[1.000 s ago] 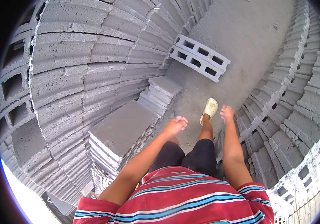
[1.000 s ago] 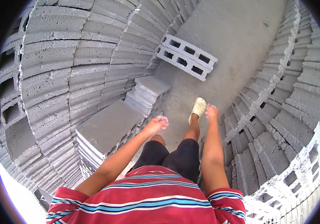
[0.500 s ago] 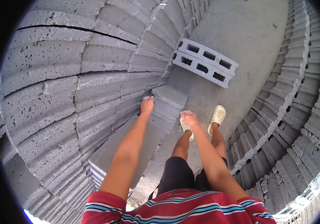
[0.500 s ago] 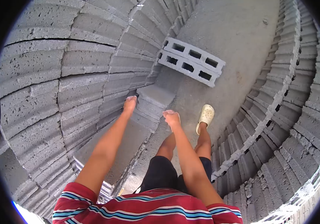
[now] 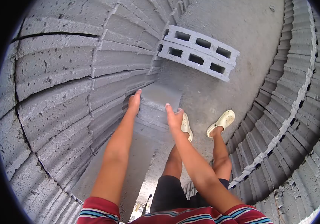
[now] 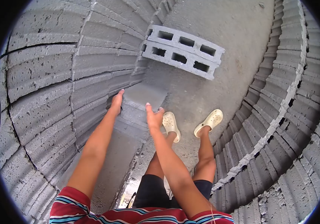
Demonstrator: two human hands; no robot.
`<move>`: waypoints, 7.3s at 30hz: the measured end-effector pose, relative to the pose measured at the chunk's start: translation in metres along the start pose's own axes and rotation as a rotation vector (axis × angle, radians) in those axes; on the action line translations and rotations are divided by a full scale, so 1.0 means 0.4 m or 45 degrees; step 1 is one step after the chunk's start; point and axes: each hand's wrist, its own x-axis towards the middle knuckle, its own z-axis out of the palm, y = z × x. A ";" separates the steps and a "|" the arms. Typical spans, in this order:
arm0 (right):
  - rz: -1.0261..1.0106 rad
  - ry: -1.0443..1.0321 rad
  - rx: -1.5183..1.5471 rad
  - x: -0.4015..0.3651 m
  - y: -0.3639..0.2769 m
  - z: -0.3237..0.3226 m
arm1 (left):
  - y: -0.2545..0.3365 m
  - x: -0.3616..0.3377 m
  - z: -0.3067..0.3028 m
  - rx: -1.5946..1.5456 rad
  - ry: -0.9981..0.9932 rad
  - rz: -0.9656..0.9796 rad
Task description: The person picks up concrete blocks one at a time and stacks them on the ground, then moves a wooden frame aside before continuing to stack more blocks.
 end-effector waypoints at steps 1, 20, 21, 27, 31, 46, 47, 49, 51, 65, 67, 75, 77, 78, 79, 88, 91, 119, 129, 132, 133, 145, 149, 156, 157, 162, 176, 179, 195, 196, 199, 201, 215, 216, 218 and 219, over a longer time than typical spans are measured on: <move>0.000 0.015 0.011 0.002 0.005 -0.004 | -0.002 0.006 0.009 -0.001 -0.009 0.003; 0.042 -0.273 0.314 0.296 -0.066 -0.410 | 0.233 -0.320 0.282 -0.348 -0.271 -0.199; 0.066 -0.282 0.293 0.325 -0.048 -0.434 | 0.219 -0.325 0.311 -0.345 -0.291 -0.233; 0.260 -0.268 0.336 0.396 0.018 -0.570 | 0.179 -0.406 0.483 -0.360 -0.354 -0.405; 0.240 -0.137 0.296 0.423 0.040 -0.631 | 0.158 -0.464 0.608 -0.435 -0.274 -0.435; -0.351 0.069 -0.048 0.614 0.175 -0.619 | 0.379 -0.502 0.957 -0.265 -0.118 -0.734; -0.307 0.038 -0.098 0.690 0.228 -0.618 | 0.379 -0.508 0.977 -0.302 -0.100 -0.742; -0.181 -0.086 -0.196 0.821 0.270 -0.632 | 0.381 -0.521 1.031 -0.373 -0.069 -0.748; 0.010 -0.292 -0.302 0.947 0.246 -0.636 | 0.372 -0.497 1.124 -0.298 0.113 -0.872; -0.212 -0.077 -0.453 0.683 0.103 -0.703 | -0.053 -0.189 0.529 0.881 0.359 0.221; -0.212 -0.051 -0.536 0.703 0.116 -0.683 | -0.044 -0.143 0.510 0.921 0.226 0.109; -0.188 0.318 -0.846 0.703 0.097 -0.635 | -0.082 -0.072 0.559 0.609 0.218 0.062; -0.181 0.289 -0.898 0.702 0.101 -0.646 | -0.083 -0.068 0.559 0.531 0.218 0.038; -0.159 0.272 -0.913 0.714 0.116 -0.648 | -0.091 -0.069 0.553 0.519 0.197 0.047; -0.154 0.263 -0.922 0.722 0.117 -0.649 | -0.084 -0.064 0.552 0.492 0.183 0.068; -0.114 0.427 -0.729 0.649 0.140 -0.572 | 0.090 0.025 0.455 0.690 0.181 0.358; -0.192 0.554 -0.545 0.656 0.167 -0.494 | 0.177 0.074 0.412 0.725 0.225 0.442; -0.315 0.335 0.193 0.736 0.094 -0.342 | 0.161 0.160 0.561 -1.185 -0.267 -0.292; -0.207 0.389 0.057 0.736 0.059 -0.306 | 0.178 0.190 0.520 -1.155 -0.214 -0.185; -0.172 0.417 0.025 0.712 0.031 -0.291 | 0.171 0.210 0.493 -1.005 -0.402 -0.189; -0.206 0.405 0.014 0.744 0.061 -0.284 | 0.168 0.203 0.491 -0.979 -0.389 -0.157; 0.248 0.121 -0.117 0.520 0.463 -0.486 | 0.105 -0.147 0.378 -0.247 -0.427 0.129; 0.314 -0.007 -0.153 0.225 0.400 -0.565 | 0.015 -0.368 0.370 -0.216 -0.522 0.055; 0.244 -0.026 -0.046 0.005 0.327 -0.637 | -0.099 -0.588 0.221 0.021 -0.684 0.096; 0.248 -0.070 -0.074 -0.006 0.328 -0.641 | -0.114 -0.611 0.185 0.038 -0.668 0.053; 0.179 -0.099 -0.074 -0.073 0.338 -0.627 | -0.186 -0.696 0.044 0.016 -0.512 -0.092; -0.399 -0.150 0.338 -0.237 -0.306 -0.806 | -0.043 -0.605 -0.019 -0.222 -0.703 -0.013; -0.413 -0.082 0.284 -0.226 -0.317 -0.877 | 0.046 -0.569 -0.027 -0.218 -0.773 0.129; -0.467 -0.147 -0.317 -0.339 -0.498 -0.840 | -0.156 -0.655 -0.028 -0.775 -0.786 -0.279; -0.469 -0.140 -0.333 -0.354 -0.507 -0.836 | -0.162 -0.656 -0.022 -0.797 -0.785 -0.273; -0.437 -0.130 -0.345 -0.361 -0.502 -0.850 | -0.148 -0.659 -0.042 -0.841 -0.768 -0.248; -0.427 -0.075 -0.338 -0.390 -0.494 -0.864 | -0.110 -0.659 -0.065 -0.878 -0.752 -0.220; -0.314 -0.027 -0.405 -0.405 -0.423 -0.942 | 0.067 -0.662 -0.112 -1.052 -0.782 0.013; -0.354 -0.065 -0.439 -0.392 -0.440 -0.921 | 0.054 -0.678 -0.135 -1.088 -0.767 0.048; -0.445 -0.067 -0.396 -0.394 -0.486 -0.852 | 0.023 -0.696 -0.166 -1.128 -0.731 0.016; -0.499 -0.111 -0.399 -0.399 -0.515 -0.820 | 0.011 -0.702 -0.178 -1.157 -0.705 -0.001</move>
